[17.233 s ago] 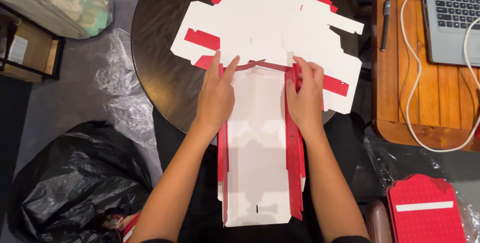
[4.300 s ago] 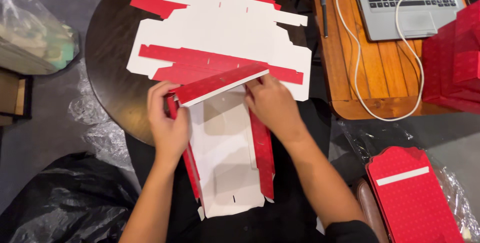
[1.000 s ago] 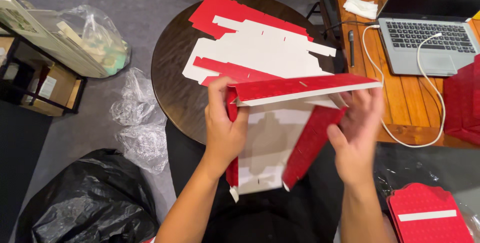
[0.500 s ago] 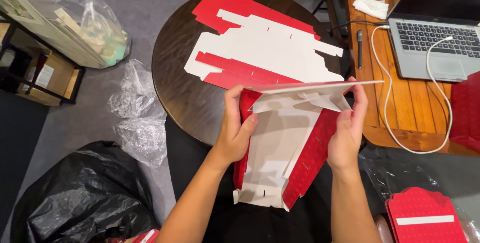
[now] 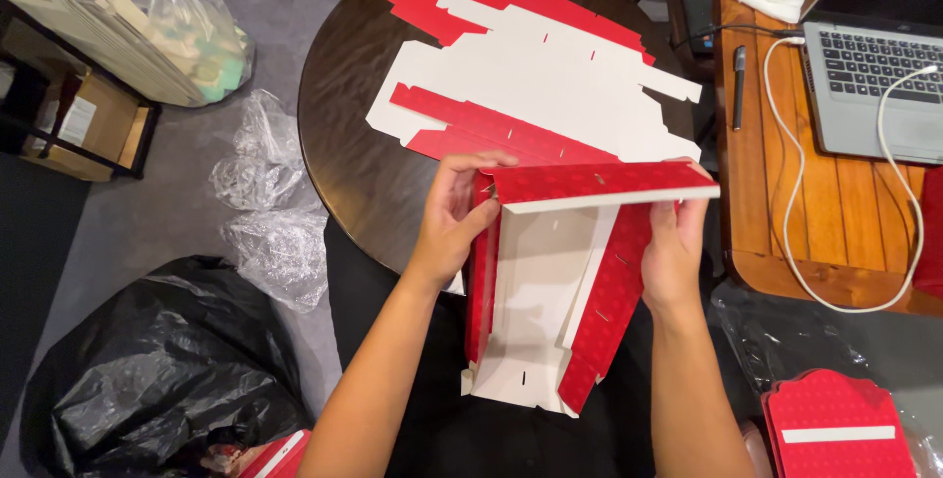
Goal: The person folds a flat red and white cardboard sheet into a rectangular box by creasing the sides and tucking the flaps into slots. The person then places the finished box on a nearby chair.
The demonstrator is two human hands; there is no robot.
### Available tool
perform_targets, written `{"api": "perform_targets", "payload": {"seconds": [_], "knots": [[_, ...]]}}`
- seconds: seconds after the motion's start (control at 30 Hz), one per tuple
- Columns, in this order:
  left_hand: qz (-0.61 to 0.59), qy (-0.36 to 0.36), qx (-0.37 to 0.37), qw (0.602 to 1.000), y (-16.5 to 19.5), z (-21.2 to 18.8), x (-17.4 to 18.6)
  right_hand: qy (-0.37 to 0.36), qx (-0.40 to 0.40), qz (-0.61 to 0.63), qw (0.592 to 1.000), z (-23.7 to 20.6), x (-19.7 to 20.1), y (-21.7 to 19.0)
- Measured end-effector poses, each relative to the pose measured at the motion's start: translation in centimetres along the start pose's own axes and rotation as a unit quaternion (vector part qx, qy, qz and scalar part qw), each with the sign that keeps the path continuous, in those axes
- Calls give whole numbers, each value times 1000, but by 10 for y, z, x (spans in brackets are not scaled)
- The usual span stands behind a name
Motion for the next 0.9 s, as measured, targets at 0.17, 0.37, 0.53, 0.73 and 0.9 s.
{"api": "perform_targets", "payload": {"seconds": [0.17,0.37,0.53,0.73,0.9], "knots": [[-47,-10,6,999,-5,0,1,-10,-48,70,996,0,-2,19],[-11,-36,-26,999,-6,-4,6,-27,-33,114,993,-2,0,23],[-7,1,-57,998,-12,-4,23,-21,-20,69,997,-4,-5,16],[-8,88,-62,994,-20,-10,53,-23,-50,1,998,-20,-14,-4],[-30,92,-83,992,-18,-9,53,-10,174,-140,975,-32,-15,-67]]}}
Point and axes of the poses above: each hand's wrist, its own z-axis towards the middle knuckle, its own x-axis out of the back of the hand, y = z × x, the point moved 8 cm from there along z, towards the middle knuckle, and after that the axes turned 9 degrees about -z, right-handed, at the moved point
